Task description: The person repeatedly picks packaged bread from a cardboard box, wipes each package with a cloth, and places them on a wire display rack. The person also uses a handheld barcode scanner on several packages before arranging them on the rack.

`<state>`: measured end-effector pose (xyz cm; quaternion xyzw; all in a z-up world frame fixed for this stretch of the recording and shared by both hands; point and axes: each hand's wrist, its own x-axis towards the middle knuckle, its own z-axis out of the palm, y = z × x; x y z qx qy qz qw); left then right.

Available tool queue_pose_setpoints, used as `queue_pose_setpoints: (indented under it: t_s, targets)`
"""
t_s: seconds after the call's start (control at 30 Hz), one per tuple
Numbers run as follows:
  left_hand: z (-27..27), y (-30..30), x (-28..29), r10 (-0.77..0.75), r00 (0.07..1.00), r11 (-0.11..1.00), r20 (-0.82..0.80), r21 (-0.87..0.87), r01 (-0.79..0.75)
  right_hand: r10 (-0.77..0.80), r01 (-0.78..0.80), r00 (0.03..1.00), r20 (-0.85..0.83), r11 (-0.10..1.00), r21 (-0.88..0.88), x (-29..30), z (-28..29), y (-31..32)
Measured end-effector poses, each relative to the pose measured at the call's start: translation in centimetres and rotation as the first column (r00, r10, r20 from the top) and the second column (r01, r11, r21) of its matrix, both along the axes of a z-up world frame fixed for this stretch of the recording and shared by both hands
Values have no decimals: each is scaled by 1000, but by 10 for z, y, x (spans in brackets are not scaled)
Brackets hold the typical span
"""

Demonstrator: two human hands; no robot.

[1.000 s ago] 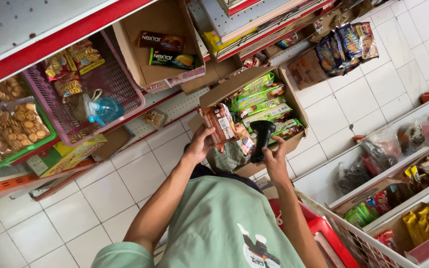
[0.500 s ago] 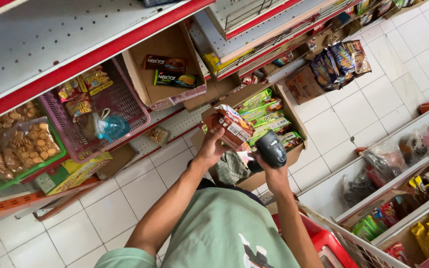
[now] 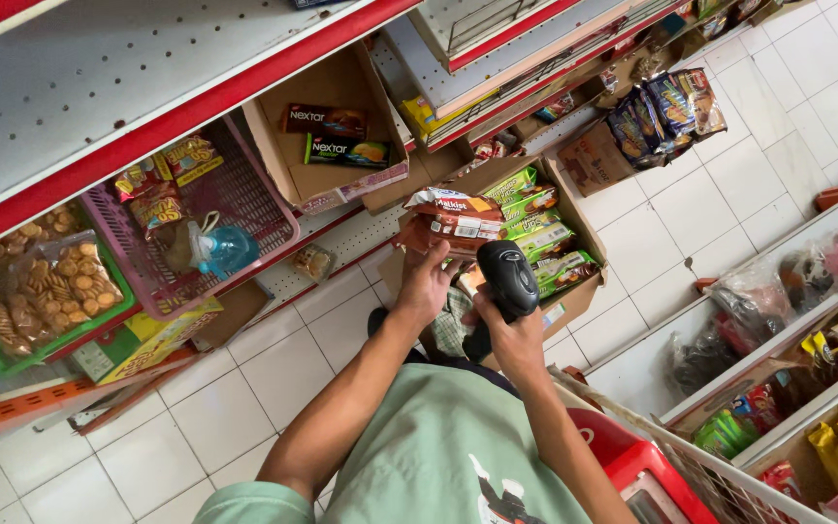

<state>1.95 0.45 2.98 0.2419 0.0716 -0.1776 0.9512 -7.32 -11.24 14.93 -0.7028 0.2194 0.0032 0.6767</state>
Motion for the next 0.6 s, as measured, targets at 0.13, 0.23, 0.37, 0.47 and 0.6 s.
queue_pose_setpoints:
  t_s: [0.13, 0.23, 0.37, 0.47, 0.6]
  targets:
    - [-2, -1, 4, 8, 1000, 1000, -14, -13, -8, 32, -33, 999, -9, 992, -125, 1, 6, 11]
    - [-7, 0, 1, 19, 1000, 999, 7, -39, -18, 38, -34, 999, 34, 994, -107, 0, 7, 17]
    - [-5, 5, 0, 16, 1000, 999, -21, -41, -17, 50, -48, 999, 4, 985, -165, 3, 6, 26]
    - [2, 7, -2, -3, 999, 999, 33, -34, 4, 22, -26, 999, -31, 989, -145, 4, 6, 29]
    - [2, 10, -5, -12, 1000, 1000, 27, -14, 12, 8, -9, 1000, -8, 995, -104, 3, 2, 31]
